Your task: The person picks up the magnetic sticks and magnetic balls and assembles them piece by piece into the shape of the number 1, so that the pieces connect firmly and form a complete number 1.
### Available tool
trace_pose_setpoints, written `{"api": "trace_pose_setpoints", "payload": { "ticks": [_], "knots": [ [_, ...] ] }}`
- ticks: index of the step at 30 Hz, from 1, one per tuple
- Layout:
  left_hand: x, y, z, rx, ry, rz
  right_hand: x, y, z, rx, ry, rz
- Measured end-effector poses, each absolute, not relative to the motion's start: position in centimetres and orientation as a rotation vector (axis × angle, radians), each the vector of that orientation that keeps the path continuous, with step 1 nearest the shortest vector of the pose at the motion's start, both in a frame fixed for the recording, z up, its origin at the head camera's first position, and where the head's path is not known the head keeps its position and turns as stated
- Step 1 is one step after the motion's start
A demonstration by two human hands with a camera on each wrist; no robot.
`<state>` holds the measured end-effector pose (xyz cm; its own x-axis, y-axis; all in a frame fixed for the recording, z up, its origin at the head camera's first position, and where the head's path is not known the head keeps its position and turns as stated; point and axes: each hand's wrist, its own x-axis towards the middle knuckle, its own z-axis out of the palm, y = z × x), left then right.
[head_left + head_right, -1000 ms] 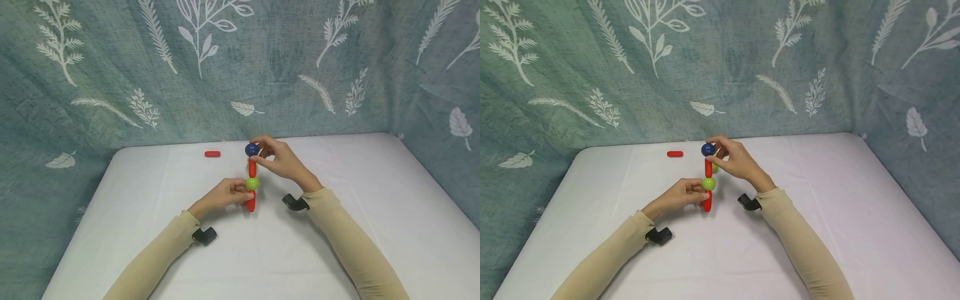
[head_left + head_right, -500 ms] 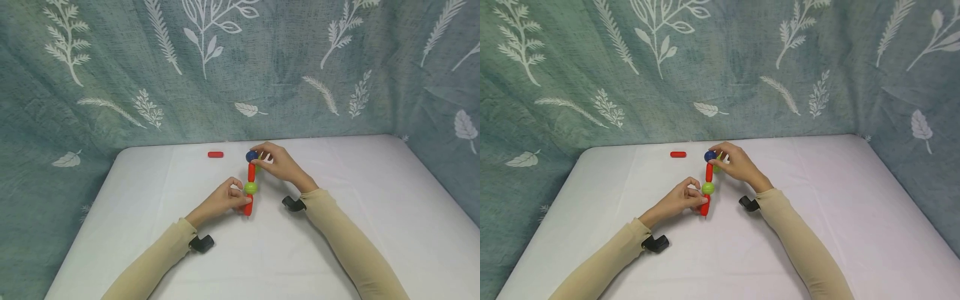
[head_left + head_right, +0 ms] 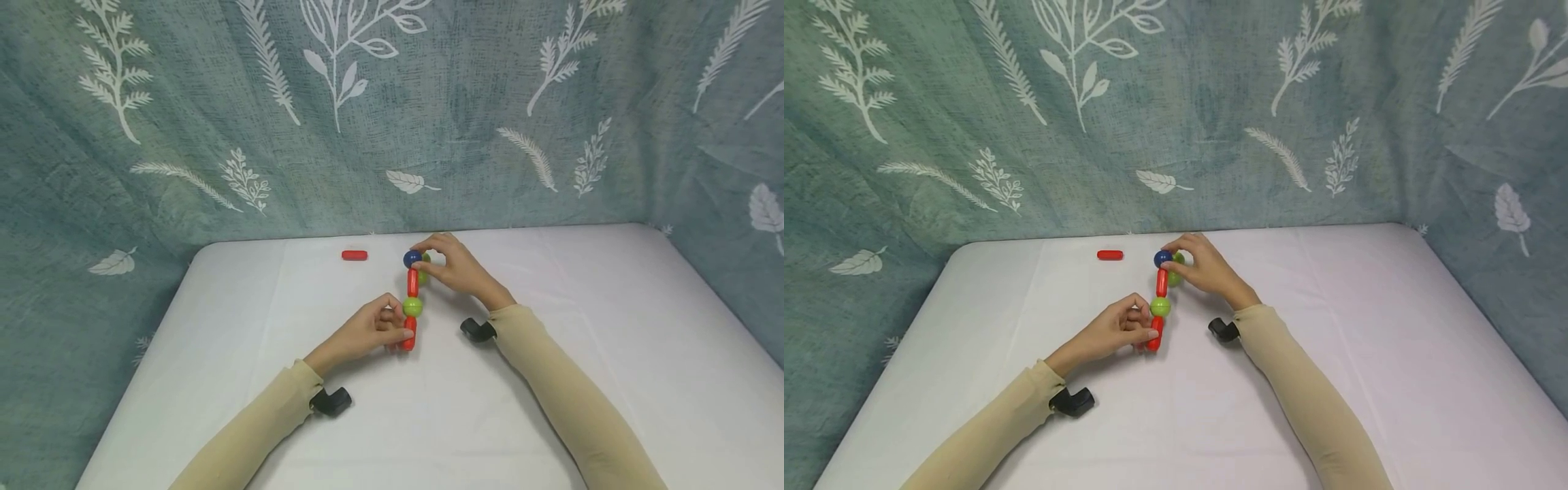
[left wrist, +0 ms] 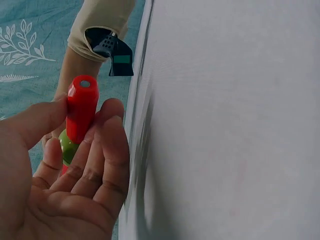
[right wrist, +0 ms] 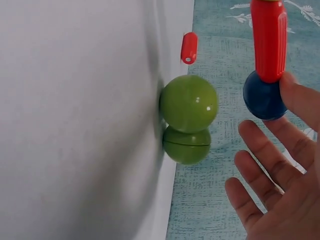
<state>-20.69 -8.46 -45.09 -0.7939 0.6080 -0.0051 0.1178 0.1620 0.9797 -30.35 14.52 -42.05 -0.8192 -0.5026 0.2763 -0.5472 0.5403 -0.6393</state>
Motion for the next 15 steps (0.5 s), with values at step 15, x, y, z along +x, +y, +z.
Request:
{"api": "trace_pose_setpoints", "payload": {
  "ticks": [15],
  "knots": [
    [-21.1,-8.6,-45.7,0.736,2.184,1.587,-32.4,13.7,-43.2,0.991,-2.747,1.126]
  ]
}}
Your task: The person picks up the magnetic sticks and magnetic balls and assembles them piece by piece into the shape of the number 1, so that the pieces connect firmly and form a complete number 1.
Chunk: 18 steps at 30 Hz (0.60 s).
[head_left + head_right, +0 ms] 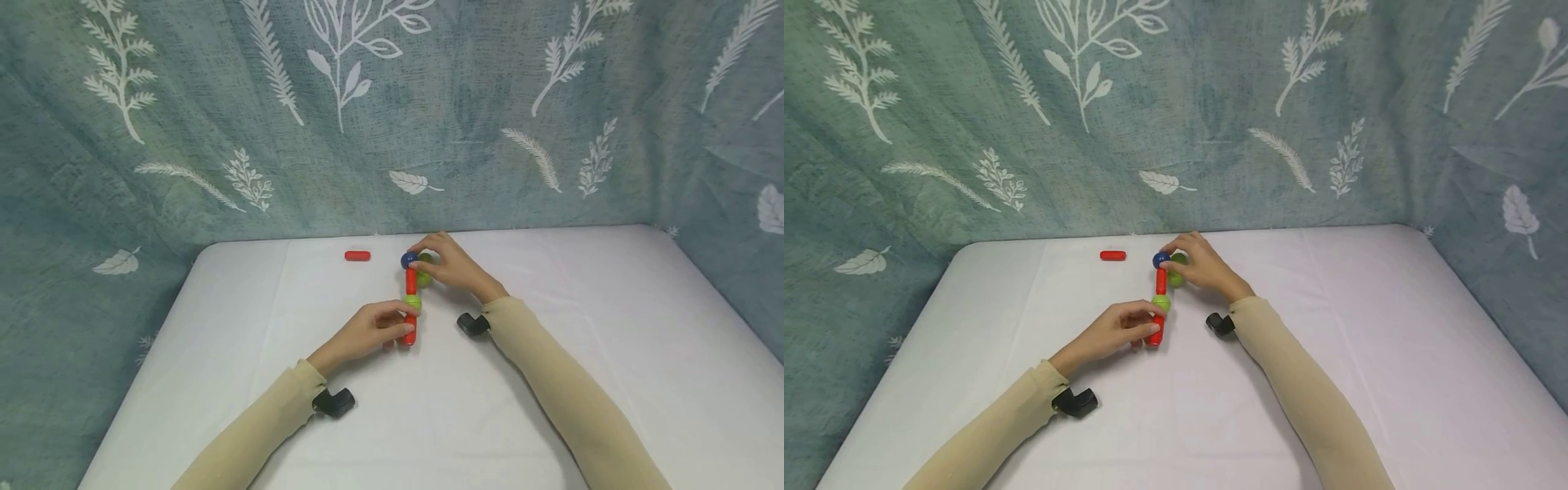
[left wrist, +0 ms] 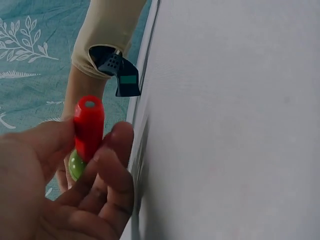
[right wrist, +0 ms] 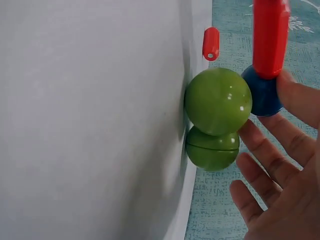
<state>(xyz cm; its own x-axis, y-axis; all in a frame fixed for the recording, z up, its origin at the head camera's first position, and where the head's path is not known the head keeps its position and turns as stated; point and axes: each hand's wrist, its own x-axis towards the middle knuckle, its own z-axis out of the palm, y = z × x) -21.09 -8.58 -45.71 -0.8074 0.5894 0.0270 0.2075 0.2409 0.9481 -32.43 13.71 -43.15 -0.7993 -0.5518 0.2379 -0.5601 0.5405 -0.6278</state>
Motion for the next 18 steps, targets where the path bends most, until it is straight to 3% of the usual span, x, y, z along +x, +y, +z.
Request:
{"api": "trace_pose_setpoints", "payload": {
  "ticks": [18],
  "knots": [
    [-22.4,-8.7,-45.5,0.842,2.349,1.384,-34.1,12.8,-43.6,1.030,-2.893,0.863]
  ]
}}
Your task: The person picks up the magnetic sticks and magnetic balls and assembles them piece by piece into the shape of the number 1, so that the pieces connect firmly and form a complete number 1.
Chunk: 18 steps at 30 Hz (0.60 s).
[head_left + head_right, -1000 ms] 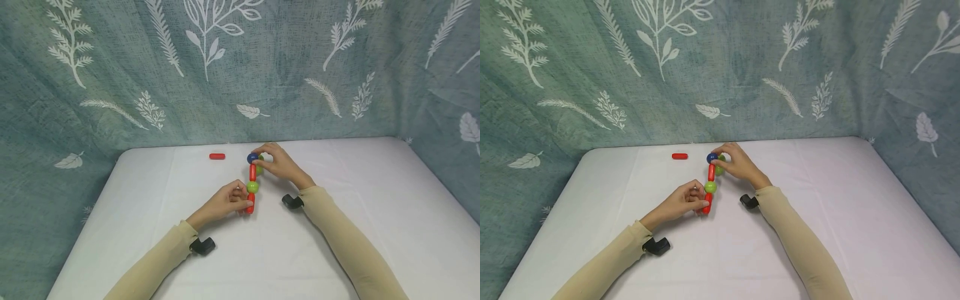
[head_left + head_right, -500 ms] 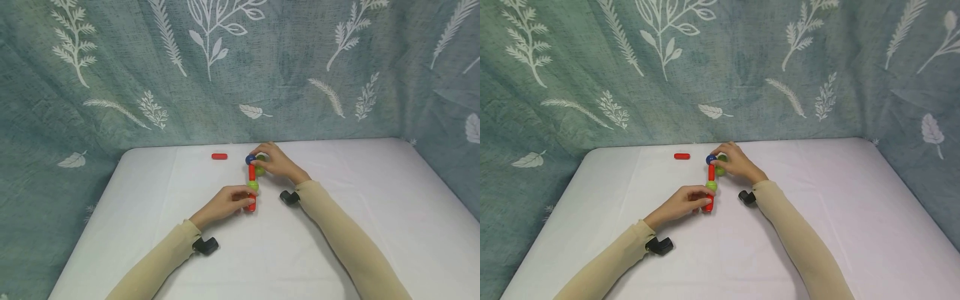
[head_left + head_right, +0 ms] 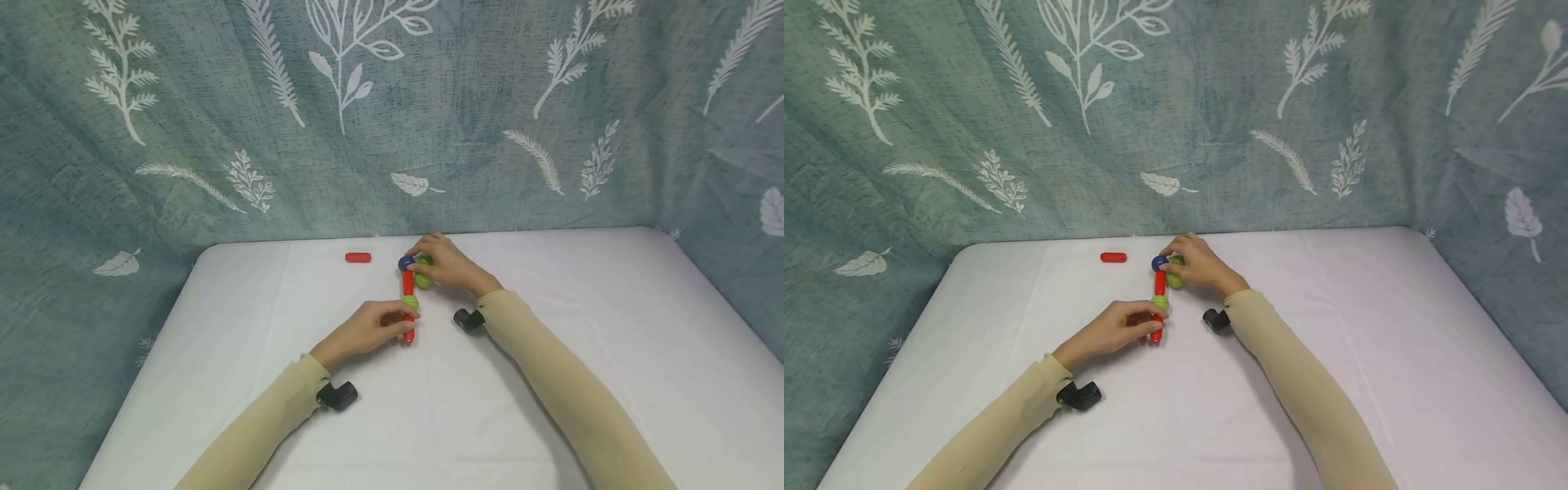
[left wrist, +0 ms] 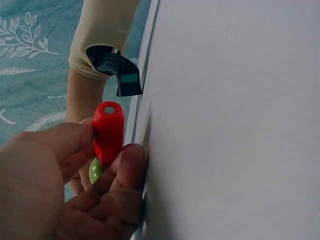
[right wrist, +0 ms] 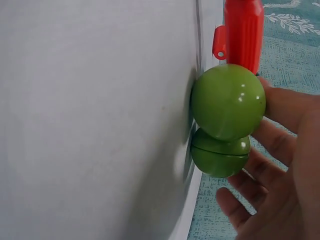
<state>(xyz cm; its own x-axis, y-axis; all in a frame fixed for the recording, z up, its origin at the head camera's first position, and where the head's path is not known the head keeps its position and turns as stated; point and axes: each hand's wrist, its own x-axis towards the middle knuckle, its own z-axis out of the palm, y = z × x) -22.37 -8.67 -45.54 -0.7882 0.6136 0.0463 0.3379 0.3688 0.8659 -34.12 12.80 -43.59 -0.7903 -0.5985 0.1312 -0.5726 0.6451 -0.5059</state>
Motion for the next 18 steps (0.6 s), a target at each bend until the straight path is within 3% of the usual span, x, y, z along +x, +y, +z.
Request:
{"api": "trace_pose_setpoints", "payload": {
  "ticks": [18],
  "knots": [
    [-23.0,-8.8,-45.4,0.854,2.342,1.322,-32.1,14.8,-43.0,-1.057,2.874,-0.899]
  ]
}}
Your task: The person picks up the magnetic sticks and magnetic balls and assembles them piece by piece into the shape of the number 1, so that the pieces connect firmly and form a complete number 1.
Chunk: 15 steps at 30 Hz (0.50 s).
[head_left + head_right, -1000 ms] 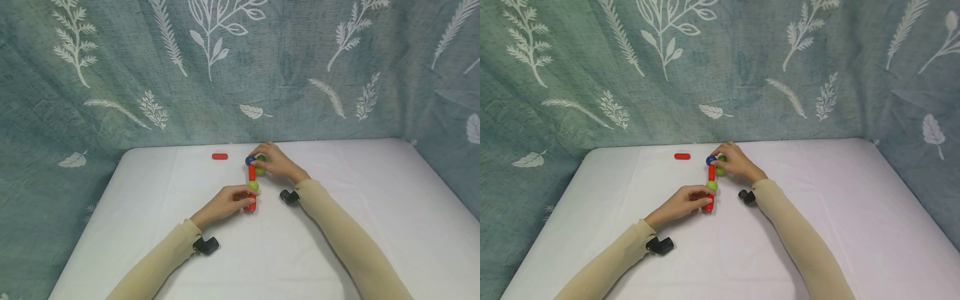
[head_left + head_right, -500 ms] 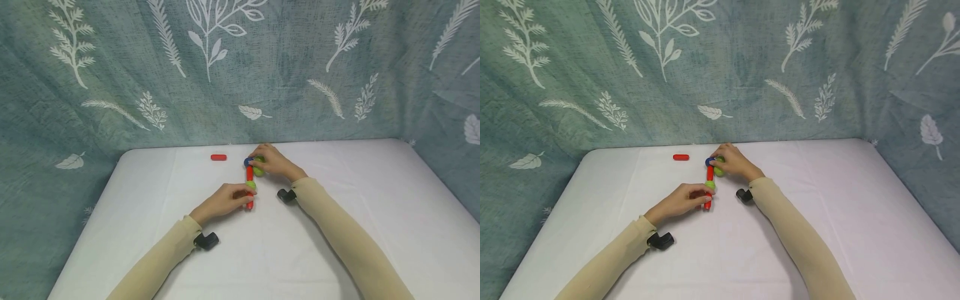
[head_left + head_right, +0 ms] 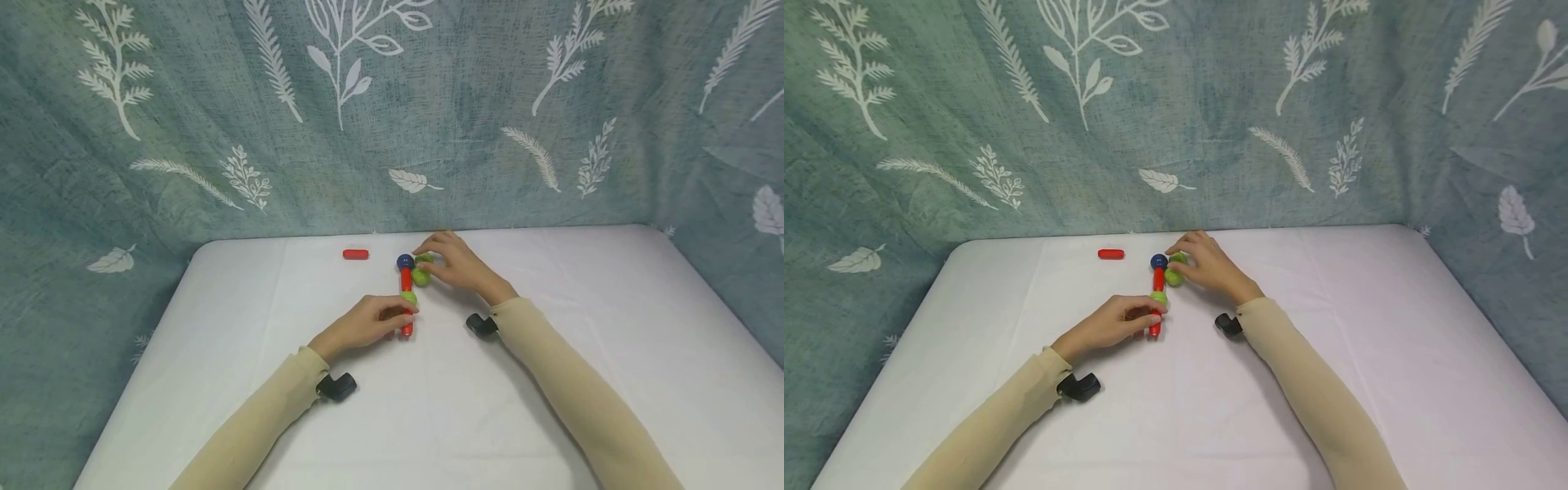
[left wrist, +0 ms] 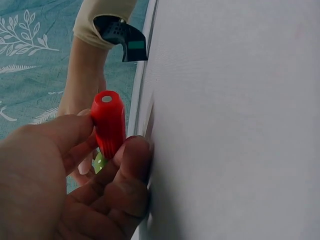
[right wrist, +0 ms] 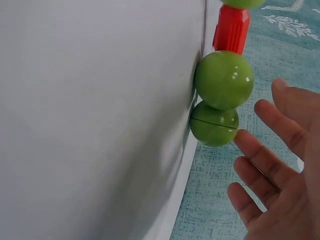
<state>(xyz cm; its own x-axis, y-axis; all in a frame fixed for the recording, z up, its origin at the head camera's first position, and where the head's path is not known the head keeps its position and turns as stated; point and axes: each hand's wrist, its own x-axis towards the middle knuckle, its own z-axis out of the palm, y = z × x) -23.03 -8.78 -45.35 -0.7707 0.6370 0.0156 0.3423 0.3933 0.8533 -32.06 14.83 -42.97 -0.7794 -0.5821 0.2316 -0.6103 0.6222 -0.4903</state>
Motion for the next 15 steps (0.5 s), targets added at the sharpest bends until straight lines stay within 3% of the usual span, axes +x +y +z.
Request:
{"api": "trace_pose_setpoints", "payload": {
  "ticks": [11,15],
  "knots": [
    [-23.4,-9.8,-44.4,0.881,2.443,1.267,-30.3,16.1,-42.8,1.000,-2.811,0.910],
    [-23.7,-10.2,-43.4,1.077,2.673,1.170,-30.3,16.3,-42.9,1.008,-2.857,0.907]
  ]
}}
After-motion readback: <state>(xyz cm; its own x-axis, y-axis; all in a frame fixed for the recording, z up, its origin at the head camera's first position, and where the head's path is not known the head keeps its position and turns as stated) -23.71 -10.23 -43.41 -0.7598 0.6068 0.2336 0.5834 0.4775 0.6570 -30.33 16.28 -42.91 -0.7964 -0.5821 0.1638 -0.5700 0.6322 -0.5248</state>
